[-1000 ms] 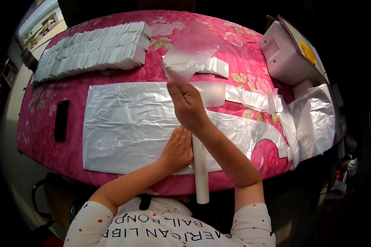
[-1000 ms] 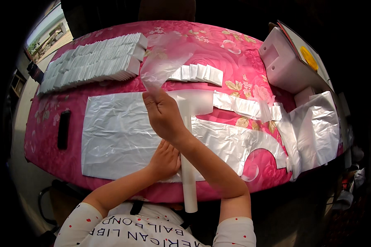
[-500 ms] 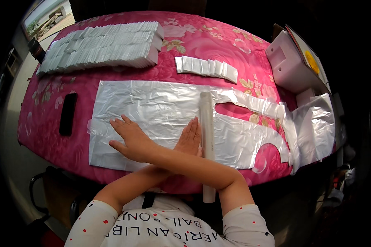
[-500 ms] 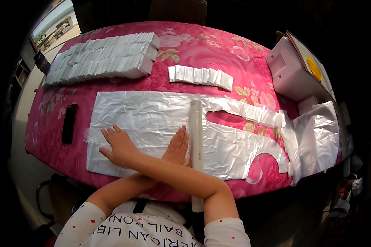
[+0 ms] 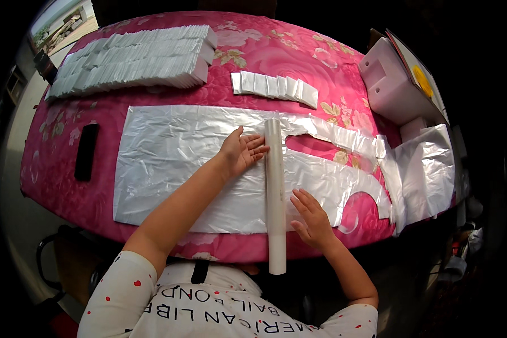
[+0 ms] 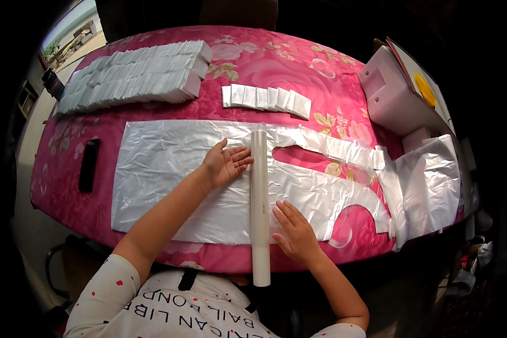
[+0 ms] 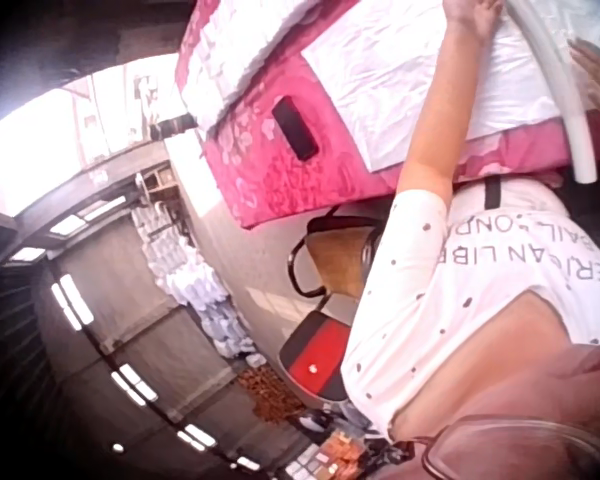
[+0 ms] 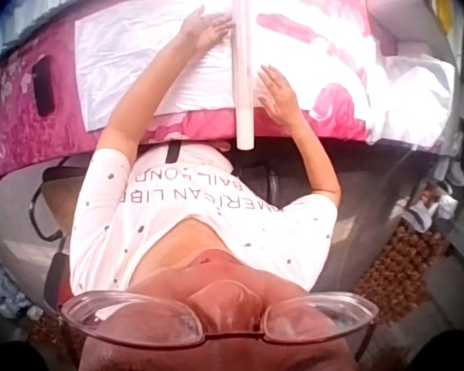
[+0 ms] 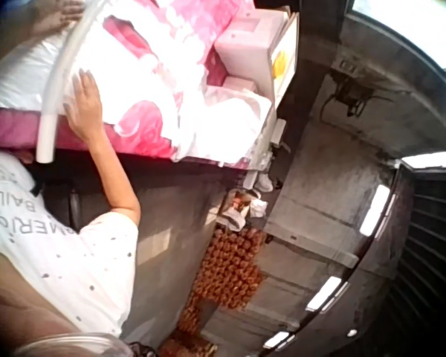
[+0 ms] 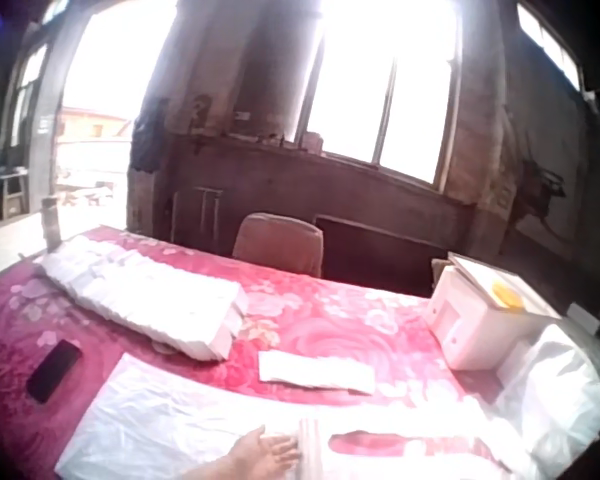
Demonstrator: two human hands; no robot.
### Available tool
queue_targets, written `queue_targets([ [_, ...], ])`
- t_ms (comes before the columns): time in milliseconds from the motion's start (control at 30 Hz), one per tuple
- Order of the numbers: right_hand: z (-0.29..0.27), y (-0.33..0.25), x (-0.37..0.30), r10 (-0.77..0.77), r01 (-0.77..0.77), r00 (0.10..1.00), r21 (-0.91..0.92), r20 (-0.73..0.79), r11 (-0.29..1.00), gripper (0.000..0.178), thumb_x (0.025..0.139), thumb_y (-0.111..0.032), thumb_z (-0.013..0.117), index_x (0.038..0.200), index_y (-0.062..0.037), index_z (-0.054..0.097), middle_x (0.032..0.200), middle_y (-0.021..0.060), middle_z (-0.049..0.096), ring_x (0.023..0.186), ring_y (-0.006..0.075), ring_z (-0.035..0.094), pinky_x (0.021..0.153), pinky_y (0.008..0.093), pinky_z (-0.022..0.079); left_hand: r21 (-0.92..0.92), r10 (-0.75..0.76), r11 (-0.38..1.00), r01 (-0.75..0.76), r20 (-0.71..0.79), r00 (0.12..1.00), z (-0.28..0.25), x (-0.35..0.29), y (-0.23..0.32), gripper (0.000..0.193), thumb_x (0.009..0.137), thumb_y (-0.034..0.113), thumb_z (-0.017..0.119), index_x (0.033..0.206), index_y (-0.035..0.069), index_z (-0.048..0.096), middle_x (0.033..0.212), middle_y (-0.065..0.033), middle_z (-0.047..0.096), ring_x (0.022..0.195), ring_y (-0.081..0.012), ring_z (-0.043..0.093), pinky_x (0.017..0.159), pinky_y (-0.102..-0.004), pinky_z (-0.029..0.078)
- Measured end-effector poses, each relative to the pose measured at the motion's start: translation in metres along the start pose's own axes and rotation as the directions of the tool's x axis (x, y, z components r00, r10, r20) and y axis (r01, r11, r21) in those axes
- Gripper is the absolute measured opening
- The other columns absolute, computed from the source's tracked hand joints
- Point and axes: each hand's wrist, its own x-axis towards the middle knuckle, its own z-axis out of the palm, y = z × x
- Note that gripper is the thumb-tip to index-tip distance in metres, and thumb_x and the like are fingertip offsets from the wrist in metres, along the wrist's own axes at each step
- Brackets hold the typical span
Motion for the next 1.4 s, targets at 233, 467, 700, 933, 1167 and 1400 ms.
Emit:
queue_targets([
  [233, 0.018, -0.007, 0.013, -0.147, 0.178, 0.969, -0.143, 0.199, 0.974, 0.064, 0.084, -0.044, 0.049, 0.134, -0.0063, 0.038, 0.142, 0.0145, 0.031, 0.132, 0.0332, 0.025, 0.108, 0.0426, 0.019, 0.269, 0.093, 0.961, -0.062, -0.105, 0.99, -0.007, -0.036, 0.016, 0.048, 0.096, 0.035, 0.03, 0.123, -0.004, 0.038, 0.116, -0.0167, 0.053, 0.098, -0.0228, 0.057, 0.079, -0.0316, 0.049],
  [467, 0.084, -0.106, 0.084, -0.535, 0.492, 0.751, 0.213, 0.388, 0.844, 0.067, 0.088, -0.056, 0.034, 0.134, -0.0077, 0.037, 0.14, 0.013, 0.034, 0.134, 0.0317, 0.02, 0.109, 0.0484, 0.013, 0.589, 0.241, 0.797, -0.136, -0.104, 0.965, -0.074, -0.143, 0.051, 0.043, 0.095, 0.035, 0.035, 0.118, 0.0, 0.046, 0.111, -0.0137, 0.058, 0.09, -0.0167, 0.058, 0.077, -0.0277, 0.048],
  [700, 0.09, -0.143, 0.145, -0.608, 0.497, 0.79, 0.499, 0.077, 0.709, 0.045, 0.087, -0.036, 0.049, 0.121, -0.0076, 0.052, 0.129, 0.0103, 0.048, 0.124, 0.0306, 0.039, 0.1, 0.0413, 0.034, 0.656, 0.392, 0.735, -0.172, -0.203, 0.897, -0.144, -0.27, 0.055, 0.039, 0.097, 0.027, 0.033, 0.119, -0.001, 0.047, 0.112, -0.0127, 0.058, 0.09, -0.0147, 0.057, 0.078, -0.0266, 0.046],
  [933, 0.141, -0.132, 0.205, -0.67, 0.681, 0.71, 0.028, 0.219, 0.731, 0.05, 0.086, -0.037, 0.05, 0.125, -0.0068, 0.047, 0.132, 0.0127, 0.043, 0.13, 0.0287, 0.03, 0.107, 0.0436, 0.02, 0.793, 0.509, 0.593, -0.143, -0.231, 0.829, -0.16, -0.351, 0.009, 0.03, 0.094, 0.016, 0.04, 0.119, 0.0, 0.048, 0.111, -0.0097, 0.058, 0.091, -0.0129, 0.056, 0.078, -0.025, 0.045],
  [1167, 0.218, -0.203, 0.238, -0.559, 0.567, 0.81, 0.003, 0.179, 0.824, 0.057, 0.084, -0.029, 0.053, 0.134, -0.0062, 0.036, 0.142, 0.0148, 0.029, 0.134, 0.0315, 0.021, 0.109, 0.0444, 0.013, 0.974, 0.707, 0.042, 0.223, -0.187, 0.682, -0.129, -0.339, -0.019, 0.059, 0.076, 0.018, 0.067, 0.122, -0.005, 0.038, 0.101, -0.0162, 0.051, 0.084, -0.0226, 0.056, 0.074, -0.0313, 0.047],
  [1400, 0.239, -0.21, 0.23, 0.248, -0.033, 0.949, 0.724, -0.193, 0.689, 0.086, 0.075, -0.02, 0.062, 0.14, 0.0014, 0.01, 0.139, 0.0297, 0.019, 0.129, 0.0376, 0.025, 0.105, 0.0452, 0.023, 0.542, 0.331, 0.828, -0.143, -0.267, 0.905, -0.143, -0.34, -0.024, 0.062, 0.07, 0.019, 0.07, 0.121, -0.002, 0.041, 0.101, -0.0133, 0.057, 0.085, -0.021, 0.059, 0.078, -0.0314, 0.049],
])
